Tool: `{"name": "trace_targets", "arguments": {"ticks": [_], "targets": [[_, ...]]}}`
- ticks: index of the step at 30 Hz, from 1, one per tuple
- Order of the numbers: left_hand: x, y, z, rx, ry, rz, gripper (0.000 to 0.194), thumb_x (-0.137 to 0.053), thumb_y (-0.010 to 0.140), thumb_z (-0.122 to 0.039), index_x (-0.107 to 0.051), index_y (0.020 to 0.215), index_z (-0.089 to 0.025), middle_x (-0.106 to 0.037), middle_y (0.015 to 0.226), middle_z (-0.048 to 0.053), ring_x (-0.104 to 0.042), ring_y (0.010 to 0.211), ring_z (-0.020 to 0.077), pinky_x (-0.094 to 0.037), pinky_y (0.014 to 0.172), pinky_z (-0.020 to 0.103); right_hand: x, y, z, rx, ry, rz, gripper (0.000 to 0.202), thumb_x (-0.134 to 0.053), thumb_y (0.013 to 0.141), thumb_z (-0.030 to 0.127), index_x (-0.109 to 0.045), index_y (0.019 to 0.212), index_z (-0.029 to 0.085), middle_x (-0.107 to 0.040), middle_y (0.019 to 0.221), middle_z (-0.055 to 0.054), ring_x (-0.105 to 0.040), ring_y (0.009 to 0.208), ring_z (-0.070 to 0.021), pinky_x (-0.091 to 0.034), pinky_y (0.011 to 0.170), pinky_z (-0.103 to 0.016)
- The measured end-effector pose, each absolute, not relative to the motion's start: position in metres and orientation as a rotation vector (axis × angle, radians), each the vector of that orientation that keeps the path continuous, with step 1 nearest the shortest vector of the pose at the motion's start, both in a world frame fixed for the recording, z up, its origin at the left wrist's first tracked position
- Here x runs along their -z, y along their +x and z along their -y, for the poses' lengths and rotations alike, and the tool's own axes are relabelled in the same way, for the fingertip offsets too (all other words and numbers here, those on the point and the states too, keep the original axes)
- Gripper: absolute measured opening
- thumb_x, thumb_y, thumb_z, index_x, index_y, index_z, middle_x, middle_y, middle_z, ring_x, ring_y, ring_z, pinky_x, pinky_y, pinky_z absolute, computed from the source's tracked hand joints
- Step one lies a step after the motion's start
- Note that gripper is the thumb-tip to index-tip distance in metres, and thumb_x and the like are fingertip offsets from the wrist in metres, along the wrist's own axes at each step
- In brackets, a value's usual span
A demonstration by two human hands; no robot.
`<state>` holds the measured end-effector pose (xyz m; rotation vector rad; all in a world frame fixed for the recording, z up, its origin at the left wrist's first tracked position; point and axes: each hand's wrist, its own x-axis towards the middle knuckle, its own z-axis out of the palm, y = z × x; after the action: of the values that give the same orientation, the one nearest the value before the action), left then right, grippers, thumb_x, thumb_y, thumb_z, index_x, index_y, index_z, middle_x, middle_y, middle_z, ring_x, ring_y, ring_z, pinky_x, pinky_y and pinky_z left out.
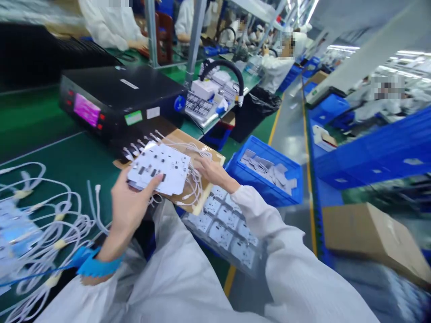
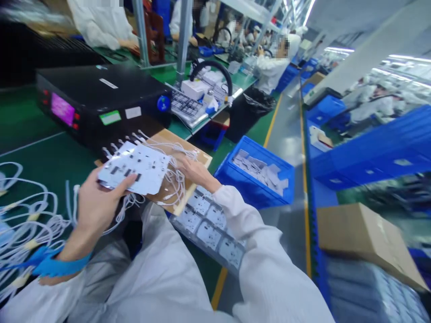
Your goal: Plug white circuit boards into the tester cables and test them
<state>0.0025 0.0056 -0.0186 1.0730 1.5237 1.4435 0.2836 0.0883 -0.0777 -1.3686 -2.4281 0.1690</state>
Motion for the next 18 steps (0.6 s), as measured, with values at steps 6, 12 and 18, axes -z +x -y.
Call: {"name": "trace_targets", "arguments": {"ticks": [6, 12, 18], "targets": [[-0.015, -0.014, 0.036, -1.031, 1.054, -1.488, 0.065, -0.094, 0.069, -0.050, -0.070, 0.126, -0.028, -0.078, 0.122, 0.006, -0.078, 0.108, 0.0307, -0.071, 0.076, 0.032, 0.035, 0.292, -0.045, -0.376, -1.625, 2.184, 0.065, -0.043, 0.105, 0.062, -0.047, 0.154, 0.019, -0.029, 0.167, -0.022, -0.044, 0.150, -0.0370, -0.037, 0.124, -0.062], [-0.021, -0.008, 0.077, -0.687, 0.972, -1.355, 0.071, -0.095, 0.067, -0.047, -0.067, 0.130, -0.028, -0.076, 0.131, 0.006, -0.075, 0.116, 0.0337, -0.070, 0.089, 0.038, 0.031, 0.282, 0.071, -1.061, -1.556, 1.559, 0.062, -0.046, 0.103, 0.067, -0.053, 0.151, 0.028, -0.048, 0.162, -0.013, -0.039, 0.155, -0.0311, -0.030, 0.129, -0.057], [0.001, -0.004, 0.088, -0.365, 1.115, -1.181, 0.064, -0.086, 0.078, -0.049, -0.064, 0.135, -0.028, -0.077, 0.126, 0.006, -0.077, 0.110, 0.0311, -0.069, 0.088, 0.039, 0.101, 0.241, 0.134, -1.887, -1.006, 0.750, 0.074, -0.079, 0.082, 0.068, -0.060, 0.139, 0.025, -0.072, 0.129, -0.011, -0.071, 0.116, -0.0260, -0.060, 0.092, -0.037]]}}
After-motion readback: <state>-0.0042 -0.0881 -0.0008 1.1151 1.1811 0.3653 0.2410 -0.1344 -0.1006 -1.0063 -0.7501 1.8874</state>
